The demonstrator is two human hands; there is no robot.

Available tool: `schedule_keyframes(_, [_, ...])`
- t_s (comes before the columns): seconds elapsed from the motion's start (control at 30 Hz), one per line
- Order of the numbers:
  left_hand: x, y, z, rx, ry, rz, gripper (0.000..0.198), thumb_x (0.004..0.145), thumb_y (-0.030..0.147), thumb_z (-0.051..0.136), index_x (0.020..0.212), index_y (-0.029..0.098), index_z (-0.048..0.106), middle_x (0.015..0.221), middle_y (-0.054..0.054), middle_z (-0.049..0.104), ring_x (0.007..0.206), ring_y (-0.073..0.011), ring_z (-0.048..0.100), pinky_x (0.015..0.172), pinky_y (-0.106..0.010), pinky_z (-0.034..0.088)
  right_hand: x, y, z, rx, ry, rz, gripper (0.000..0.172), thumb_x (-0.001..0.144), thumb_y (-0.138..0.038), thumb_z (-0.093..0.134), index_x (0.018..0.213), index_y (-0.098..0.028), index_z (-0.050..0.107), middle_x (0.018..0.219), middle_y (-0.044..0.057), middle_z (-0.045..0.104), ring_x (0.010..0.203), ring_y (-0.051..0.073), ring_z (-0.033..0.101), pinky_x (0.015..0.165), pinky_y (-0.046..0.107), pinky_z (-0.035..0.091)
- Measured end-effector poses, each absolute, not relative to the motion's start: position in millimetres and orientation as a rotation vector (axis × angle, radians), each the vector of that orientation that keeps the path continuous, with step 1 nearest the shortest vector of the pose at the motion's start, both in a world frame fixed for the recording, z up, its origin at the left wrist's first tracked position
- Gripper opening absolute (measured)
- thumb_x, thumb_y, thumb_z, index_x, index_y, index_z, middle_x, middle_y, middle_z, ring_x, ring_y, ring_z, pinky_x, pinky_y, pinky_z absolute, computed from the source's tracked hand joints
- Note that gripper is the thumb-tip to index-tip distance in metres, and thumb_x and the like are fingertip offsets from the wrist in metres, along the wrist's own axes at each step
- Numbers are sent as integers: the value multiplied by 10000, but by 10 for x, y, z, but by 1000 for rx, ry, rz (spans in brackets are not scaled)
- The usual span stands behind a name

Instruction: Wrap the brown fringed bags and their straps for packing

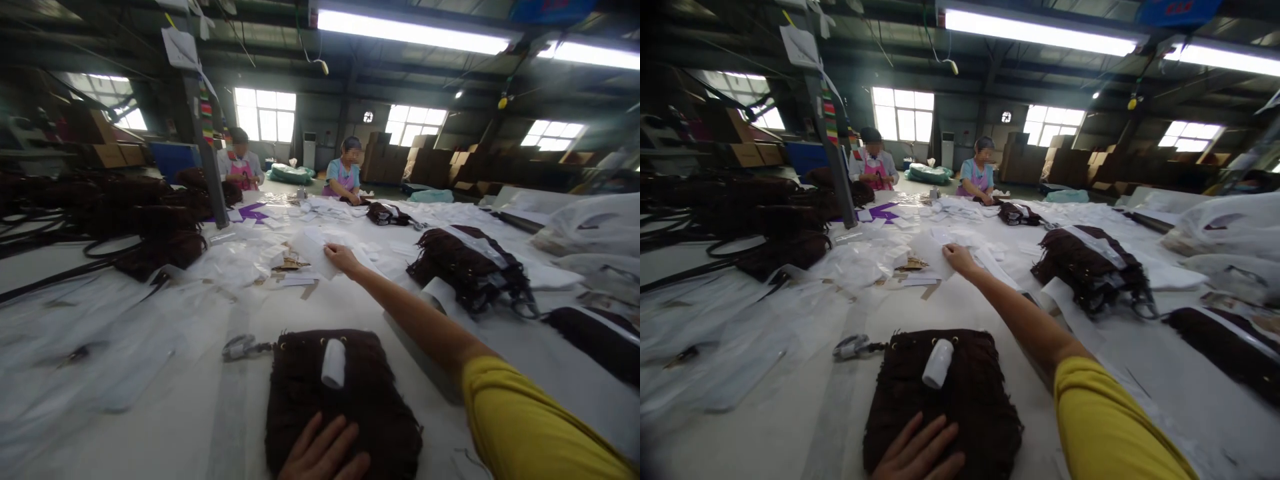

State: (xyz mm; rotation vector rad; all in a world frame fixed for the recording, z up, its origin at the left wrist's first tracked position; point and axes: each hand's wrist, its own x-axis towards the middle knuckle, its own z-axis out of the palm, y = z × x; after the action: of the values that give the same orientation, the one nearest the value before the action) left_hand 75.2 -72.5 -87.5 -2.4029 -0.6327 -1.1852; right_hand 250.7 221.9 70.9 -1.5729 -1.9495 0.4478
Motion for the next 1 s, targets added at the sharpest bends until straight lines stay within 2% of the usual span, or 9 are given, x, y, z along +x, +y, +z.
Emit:
schedule_keyframes(0.13, [697,-918,-552,-2581,-742,-1005,318,997,230,436,1254,223,623,1366,13,589,1331,-184,481,1226,-521,49,2846,1452,765,-1349,-1787,812,454,966,-481,446,1219,-160,644,1040,64,724,947,191,663,786,283,537])
schedule_keyframes(0.2, [676,-1003,-462,-2653,-785,-928,352,1002,202,401,1304,173,579,1402,-28,557,1367,-199,434,1228,-520,63,3019,995,802,-1098,-1582,1062,479,855,-521,630,1183,-175,670,1034,66,723,924,204,661,786,311,541])
schedule_keyframes(0.27, [649,-1024,-409,-2726,-697,-819,384,991,131,379,1337,133,544,1399,-73,559,1361,-207,442,1225,-496,158,3171,518,851,-976,-1456,1128,464,780,-486,738,1139,-193,701,1021,54,723,924,202,654,837,338,533])
schedule_keyframes(0.37, [601,-950,-394,-2811,-511,-762,404,963,74,394,1341,108,532,1339,-105,609,1291,-209,526,1142,-422,382,3315,-210,897,-1005,-1423,959,351,809,-423,738,1090,-214,731,1019,40,709,949,198,641,878,354,523])
schedule_keyframes(0.47, [569,-867,-425,-2914,-507,-785,402,950,73,407,1318,137,557,1301,-96,638,1222,-209,589,1041,-386,497,3341,-917,828,-1114,-1543,591,217,847,-326,713,1048,-251,745,996,30,677,942,189,624,843,343,528])
schedule_keyframes(0.6, [553,-798,-376,-3128,-738,-736,406,912,83,424,1253,180,624,1251,-66,671,1136,-211,648,988,-368,531,3197,-1678,508,-1079,-1832,196,345,852,-152,689,1150,-325,694,977,9,657,861,148,616,775,304,529])
schedule_keyframes(0.73, [569,-589,-58,-3354,-892,-546,472,825,105,482,1254,228,637,1150,-6,724,971,-181,715,875,-294,568,2914,-2054,122,-938,-2185,-46,317,889,-158,650,1167,-307,670,936,-18,695,787,132,598,734,300,500])
schedule_keyframes(0.83, [618,-352,263,-3607,-845,-308,489,795,123,489,1236,261,649,1158,34,719,1002,-161,697,928,-289,528,2733,-2063,-88,-916,-2289,-217,268,936,-195,601,1190,-262,654,987,-7,708,820,143,592,735,306,478])
schedule_keyframes(1.0, [697,-172,571,-3796,-709,-37,511,784,136,484,1263,245,627,1214,26,694,1090,-163,657,1004,-326,472,2628,-1754,-328,-1058,-2226,-441,263,983,-192,507,1203,-235,644,995,30,698,811,171,555,699,328,435])
